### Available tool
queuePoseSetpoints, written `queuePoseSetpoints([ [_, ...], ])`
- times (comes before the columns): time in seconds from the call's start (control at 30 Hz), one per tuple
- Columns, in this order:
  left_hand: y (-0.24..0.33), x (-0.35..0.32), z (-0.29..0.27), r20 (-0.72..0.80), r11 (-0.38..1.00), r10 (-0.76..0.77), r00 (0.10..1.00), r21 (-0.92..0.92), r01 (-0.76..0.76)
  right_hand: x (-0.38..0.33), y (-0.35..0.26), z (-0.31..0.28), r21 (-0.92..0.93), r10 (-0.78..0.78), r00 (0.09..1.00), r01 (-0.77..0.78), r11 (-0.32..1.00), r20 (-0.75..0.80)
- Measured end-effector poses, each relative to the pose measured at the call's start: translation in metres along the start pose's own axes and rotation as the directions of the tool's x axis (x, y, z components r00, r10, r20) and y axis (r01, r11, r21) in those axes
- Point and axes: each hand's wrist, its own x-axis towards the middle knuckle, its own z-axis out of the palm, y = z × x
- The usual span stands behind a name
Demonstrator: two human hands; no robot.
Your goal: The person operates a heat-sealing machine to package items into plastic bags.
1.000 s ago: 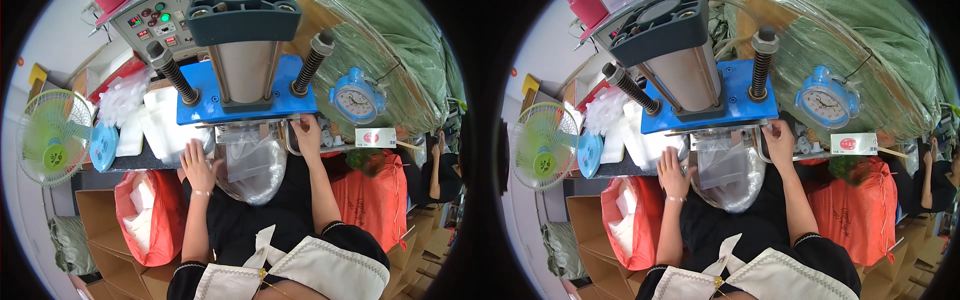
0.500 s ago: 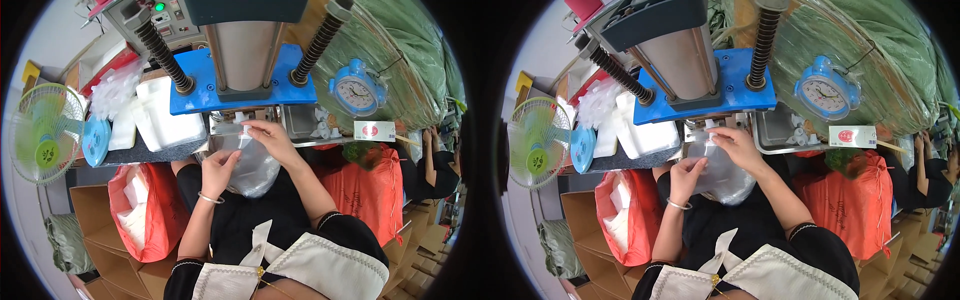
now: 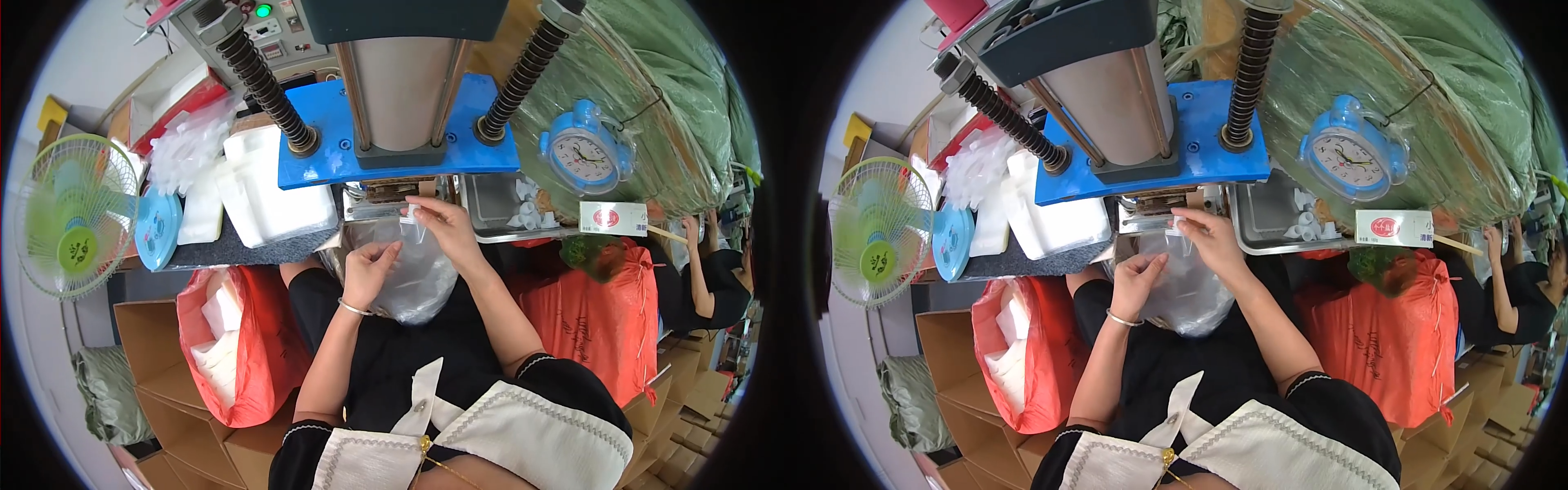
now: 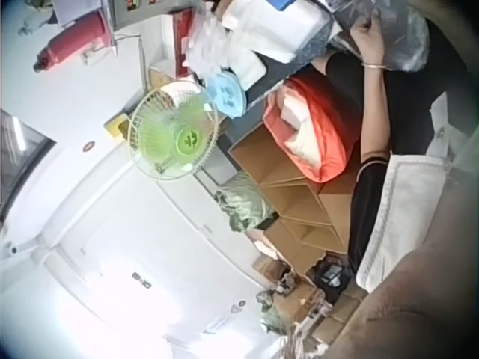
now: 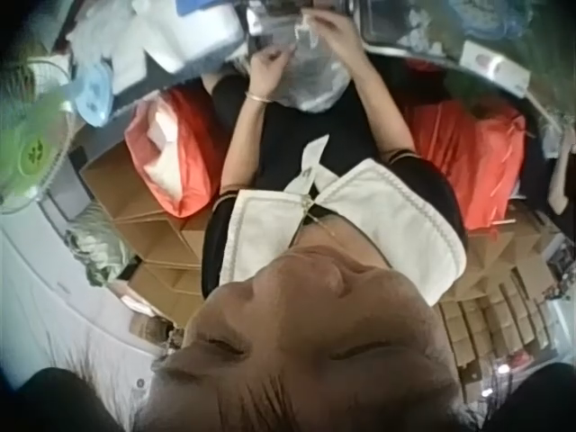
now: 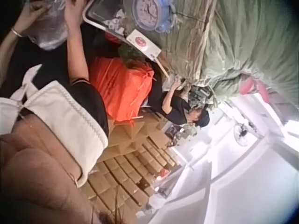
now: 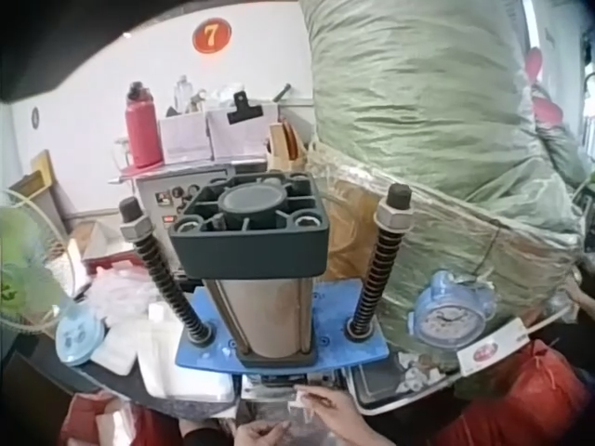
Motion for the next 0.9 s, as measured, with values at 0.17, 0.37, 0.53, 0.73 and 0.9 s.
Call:
queuePoseSetpoints([
  [0.17,0.003,0.011,-0.004,0.081,1.0,0.008,0.997,-0.023,-0.006,0.003,0.001,-0.001,-0.094,-0.036,0.999,0.033,0.995,-0.031],
  [0.37,0.003,0.043,-0.009,-0.132,0.999,0.035,0.991,-0.034,-0.04,0.018,-0.03,-0.033,-0.96,-0.623,0.777,0.101,0.263,-0.089],
  [0.53,0.01,0.048,-0.015,-0.099,0.905,0.176,0.979,0.409,-0.121,0.033,0.006,-0.085,-0.992,-0.349,0.937,0.043,0.117,-0.001],
  [0.73,0.01,0.021,-0.073,-0.141,0.237,0.69,0.71,0.971,-0.038,0.029,-0.017,-0.066,-0.761,-0.335,0.873,-0.061,0.646,-0.354],
  [0.9,0.002,-0.026,-0.078,-0.139,0.333,0.558,0.818,0.94,-0.068,0.004,-0.009,-0.058,-0.197,-0.106,0.894,0.02,0.98,-0.435],
])
